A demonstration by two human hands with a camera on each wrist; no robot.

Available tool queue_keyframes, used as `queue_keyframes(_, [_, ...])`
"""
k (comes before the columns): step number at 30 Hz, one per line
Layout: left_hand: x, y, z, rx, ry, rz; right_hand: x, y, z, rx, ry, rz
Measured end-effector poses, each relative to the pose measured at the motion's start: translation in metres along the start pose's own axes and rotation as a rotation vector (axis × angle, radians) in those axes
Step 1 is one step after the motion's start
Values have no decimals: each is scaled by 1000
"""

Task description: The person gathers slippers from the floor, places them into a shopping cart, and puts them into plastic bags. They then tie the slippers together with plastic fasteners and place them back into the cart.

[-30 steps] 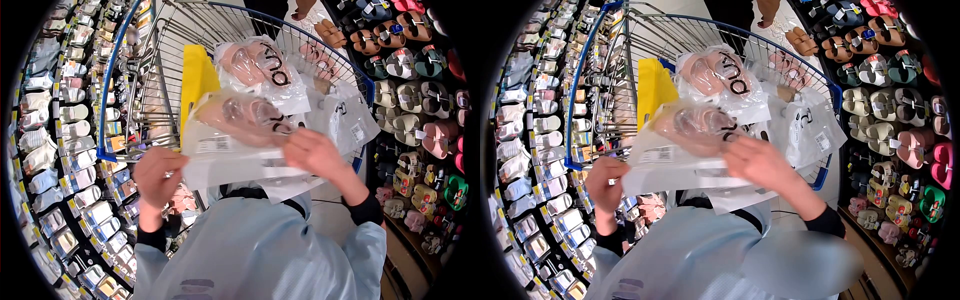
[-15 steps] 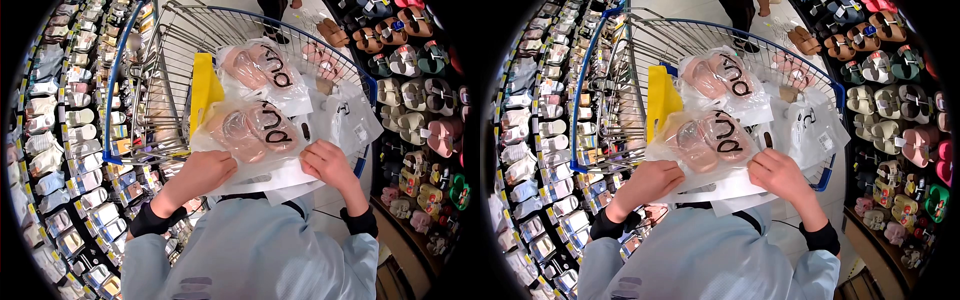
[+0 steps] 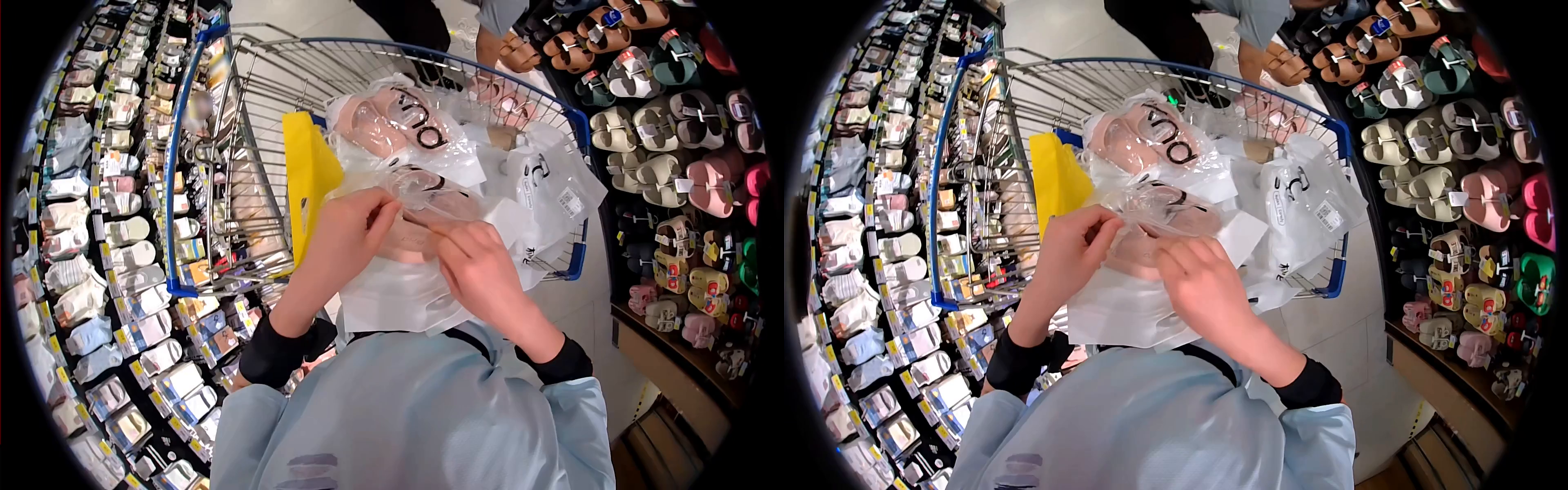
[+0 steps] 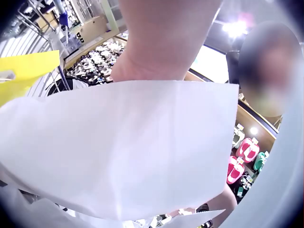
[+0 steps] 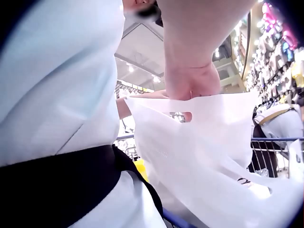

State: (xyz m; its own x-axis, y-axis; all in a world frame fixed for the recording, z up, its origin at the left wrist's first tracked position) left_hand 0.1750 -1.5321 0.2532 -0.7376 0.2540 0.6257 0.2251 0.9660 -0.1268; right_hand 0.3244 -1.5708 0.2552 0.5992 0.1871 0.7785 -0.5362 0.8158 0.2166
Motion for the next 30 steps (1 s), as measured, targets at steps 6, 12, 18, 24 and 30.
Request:
queue_keyframes(6, [-19,-6,-34,-334,83,-104,-53,7,-42,-210,-59,237])
queue_keyframes(12, [-98,-30,-27,-449,86,276,-122,22,-115,-398,180,225])
queue_keyframes(18, [-39,-3,74,-98,-15,11,-146,-23,-138,-536,345,12])
queue_keyframes(24, [-58,29,218,512,42,46,-174,-21,-155,-736,369,41])
queue_keyframes(30, [-65,35,200,570,-140,347,-117,-19,-130,-469,333,-159])
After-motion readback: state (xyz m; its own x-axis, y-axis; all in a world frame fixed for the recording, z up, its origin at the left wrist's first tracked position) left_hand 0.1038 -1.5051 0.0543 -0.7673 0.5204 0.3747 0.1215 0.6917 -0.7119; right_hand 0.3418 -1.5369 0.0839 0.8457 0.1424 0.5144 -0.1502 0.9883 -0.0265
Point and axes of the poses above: each hand's wrist, its own y-axis towards the middle knuckle, its own x-axis out of the back of the hand, z = x × y, the point moved 6 cm from there along y, towards the middle knuckle, and after that the axes turned 2 degrees about y, right-handed, at the moved point
